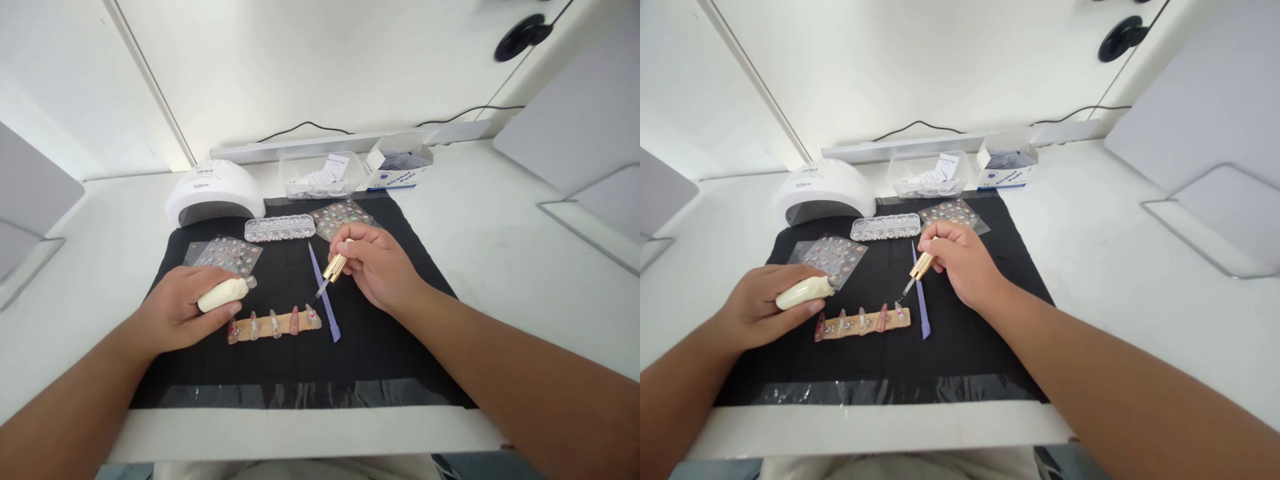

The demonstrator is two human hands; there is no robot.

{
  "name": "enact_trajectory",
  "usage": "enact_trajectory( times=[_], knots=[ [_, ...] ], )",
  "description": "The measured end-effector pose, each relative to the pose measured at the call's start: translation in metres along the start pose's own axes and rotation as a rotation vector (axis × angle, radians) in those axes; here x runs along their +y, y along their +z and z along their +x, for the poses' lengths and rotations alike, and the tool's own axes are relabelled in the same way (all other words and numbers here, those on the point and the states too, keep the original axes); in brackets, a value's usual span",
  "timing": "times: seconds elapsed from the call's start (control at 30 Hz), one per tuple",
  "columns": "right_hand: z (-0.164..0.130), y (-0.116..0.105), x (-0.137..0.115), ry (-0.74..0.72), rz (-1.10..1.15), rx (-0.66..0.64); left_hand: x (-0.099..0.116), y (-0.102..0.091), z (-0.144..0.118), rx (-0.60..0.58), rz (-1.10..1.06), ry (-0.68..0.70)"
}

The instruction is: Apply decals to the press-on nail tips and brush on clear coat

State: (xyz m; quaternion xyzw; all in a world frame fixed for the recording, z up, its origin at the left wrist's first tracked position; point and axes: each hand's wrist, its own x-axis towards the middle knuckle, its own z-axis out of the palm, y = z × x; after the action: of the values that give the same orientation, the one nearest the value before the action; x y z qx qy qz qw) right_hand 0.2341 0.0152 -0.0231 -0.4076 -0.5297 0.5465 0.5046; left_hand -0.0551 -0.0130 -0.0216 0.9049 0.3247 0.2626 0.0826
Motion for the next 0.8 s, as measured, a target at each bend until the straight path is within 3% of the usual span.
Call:
enact_trajectory(
  times=[0.43, 0.8],
  knots=[
    [0.0007, 0.0013, 0.0029, 0.011, -0.040, 0.007, 0.0024, -0.0016, 0.0010, 0.008, 0.027, 0.006],
    [0.0008, -0.0013, -0.0018, -0.002, 0.170, 0.045, 0.0007, 0.0018, 0.0012, 0.056, 0.003, 0.006]
  ],
)
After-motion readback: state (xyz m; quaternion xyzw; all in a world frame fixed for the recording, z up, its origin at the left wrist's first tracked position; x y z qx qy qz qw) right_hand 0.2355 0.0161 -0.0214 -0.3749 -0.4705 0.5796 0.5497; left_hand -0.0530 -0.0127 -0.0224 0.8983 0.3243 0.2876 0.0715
